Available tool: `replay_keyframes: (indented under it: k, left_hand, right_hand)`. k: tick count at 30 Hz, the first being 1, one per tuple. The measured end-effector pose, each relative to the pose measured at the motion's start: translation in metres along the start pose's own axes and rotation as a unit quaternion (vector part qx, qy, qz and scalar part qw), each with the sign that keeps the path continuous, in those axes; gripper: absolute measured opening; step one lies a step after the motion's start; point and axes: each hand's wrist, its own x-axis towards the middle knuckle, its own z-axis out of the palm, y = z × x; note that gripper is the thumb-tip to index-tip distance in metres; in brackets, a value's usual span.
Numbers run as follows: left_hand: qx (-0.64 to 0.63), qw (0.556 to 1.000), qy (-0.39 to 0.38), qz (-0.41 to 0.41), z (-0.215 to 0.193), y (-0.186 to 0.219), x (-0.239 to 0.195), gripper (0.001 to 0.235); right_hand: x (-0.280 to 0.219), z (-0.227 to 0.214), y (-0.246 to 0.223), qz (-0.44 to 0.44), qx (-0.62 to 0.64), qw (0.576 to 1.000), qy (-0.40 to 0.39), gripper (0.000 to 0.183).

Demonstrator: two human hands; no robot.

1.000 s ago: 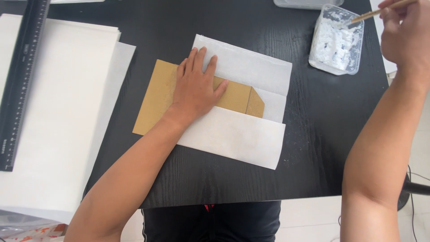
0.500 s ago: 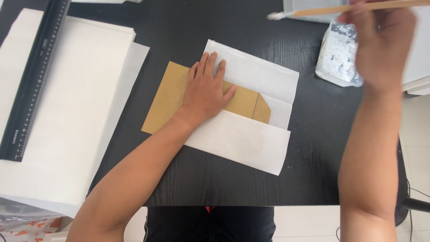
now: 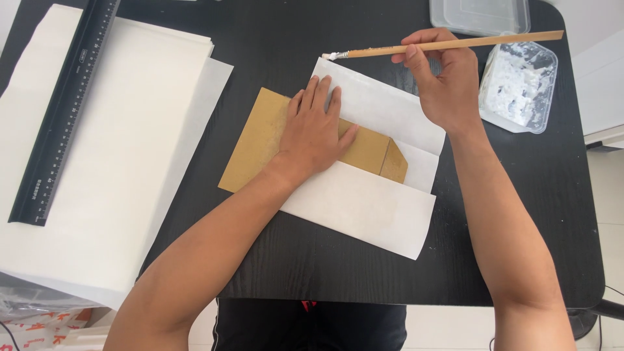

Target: The person applies white adhesive to the edge of a white sheet of paper using a brush. They then fold the glued edge over a brown cardboard piece and press it down to secure the bond.

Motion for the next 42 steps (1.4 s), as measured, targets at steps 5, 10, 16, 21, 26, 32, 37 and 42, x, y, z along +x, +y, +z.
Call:
replay_keyframes:
  k: [5, 10, 16, 21, 26, 32, 37, 42]
  left_hand:
    - [-0.004, 1.0, 0.004, 0.003, -0.003, 0.001, 0.0, 0.074]
    - [-0.002, 1.0, 0.009, 0.005, -0.001, 0.001, -0.001, 0.075]
    - [0.007, 1.0, 0.0, 0.001, -0.001, 0.001, 0.0, 0.075]
    - [0.006, 1.0, -0.003, 0.001, -0.002, 0.002, 0.001, 0.075]
    - [0.021, 1.0, 0.013, 0.005, 0.002, 0.001, 0.0, 0.075]
    - [0.011, 1.0, 0.002, -0.001, -0.001, 0.001, 0.0, 0.076]
    - [0.001, 1.0, 0.008, 0.003, -0.001, 0.001, 0.0, 0.075]
    - [0.006, 0.999, 0.031, 0.008, 0.001, 0.001, -0.001, 0.075]
  right_hand:
    - [0.0, 0.0, 0.003, -0.01, -0.011, 1.0, -0.011, 0.014]
    - [-0.001, 0.002, -0.002, -0.004, -0.029, 0.999, -0.021, 0.012]
    - [-0.002, -0.006, -0.005, 0.005, -0.084, 0.996, -0.018, 0.008]
    - [-0.001, -0.006, -0.005, -0.005, -0.037, 0.999, -0.014, 0.008]
    - [-0.003, 0.001, -0.008, 0.027, -0.062, 0.997, -0.023, 0.007]
    - [0.004, -0.021, -0.008, -0.014, -0.03, 0.999, -0.011, 0.008]
    - [0.033, -0.043, -0.047, 0.037, -0.11, 0.993, -0.025, 0.022]
    - [0.066, -0.015, -0.052, 0.025, -0.252, 0.962, -0.103, 0.017]
